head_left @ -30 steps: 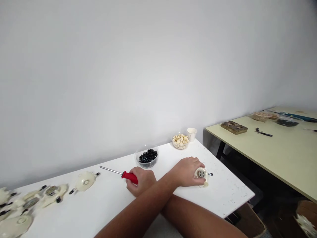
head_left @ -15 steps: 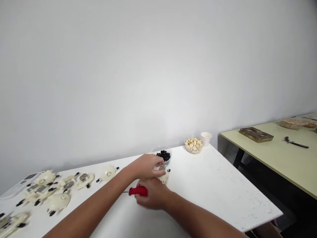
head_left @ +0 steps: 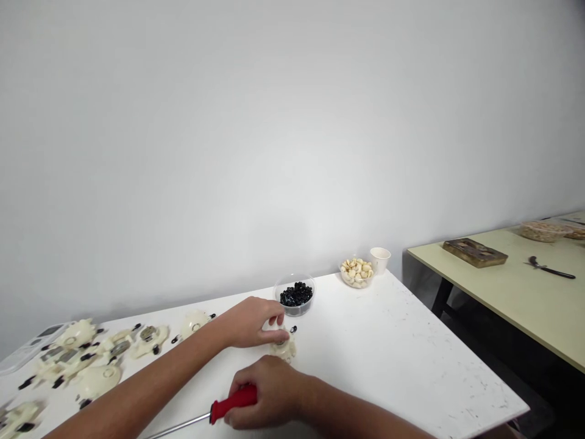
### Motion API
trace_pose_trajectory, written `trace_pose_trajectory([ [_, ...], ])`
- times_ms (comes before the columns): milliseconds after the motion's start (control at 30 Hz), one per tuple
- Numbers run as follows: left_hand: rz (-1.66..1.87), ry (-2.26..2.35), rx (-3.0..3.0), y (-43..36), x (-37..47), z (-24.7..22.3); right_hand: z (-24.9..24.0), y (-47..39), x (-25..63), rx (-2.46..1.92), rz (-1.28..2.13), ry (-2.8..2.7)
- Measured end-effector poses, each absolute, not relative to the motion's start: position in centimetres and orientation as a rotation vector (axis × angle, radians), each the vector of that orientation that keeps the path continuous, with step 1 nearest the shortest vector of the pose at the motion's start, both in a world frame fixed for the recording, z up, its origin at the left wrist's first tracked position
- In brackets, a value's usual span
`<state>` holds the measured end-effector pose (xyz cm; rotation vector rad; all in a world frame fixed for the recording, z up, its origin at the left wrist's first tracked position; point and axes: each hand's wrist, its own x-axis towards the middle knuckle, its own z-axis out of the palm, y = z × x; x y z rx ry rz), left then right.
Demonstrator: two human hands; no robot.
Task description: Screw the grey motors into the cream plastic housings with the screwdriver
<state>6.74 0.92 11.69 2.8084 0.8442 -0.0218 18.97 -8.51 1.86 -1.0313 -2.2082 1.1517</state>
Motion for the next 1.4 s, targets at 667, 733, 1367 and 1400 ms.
trace_pose_trajectory([
  [667,-0.188,1.006,2.961,11.1,12.3,9.8,1.5,-8.4,18.4,-1.054,1.143,-2.18],
  [733,-0.19,0.98,2.958,10.9,12.2,9.8,1.5,-8.4,18.4,-1.053,1.148,-2.174],
  [1367,-0.124,1.135,2.819,10.0,13.3,9.8,1.6,-8.6,18.6,-1.025,1.136,-2.153],
  [1400,-0.113,1.126,2.81,10.0,13.2,10.1,1.6,-8.7,18.6,-1.019,1.125,-2.155],
])
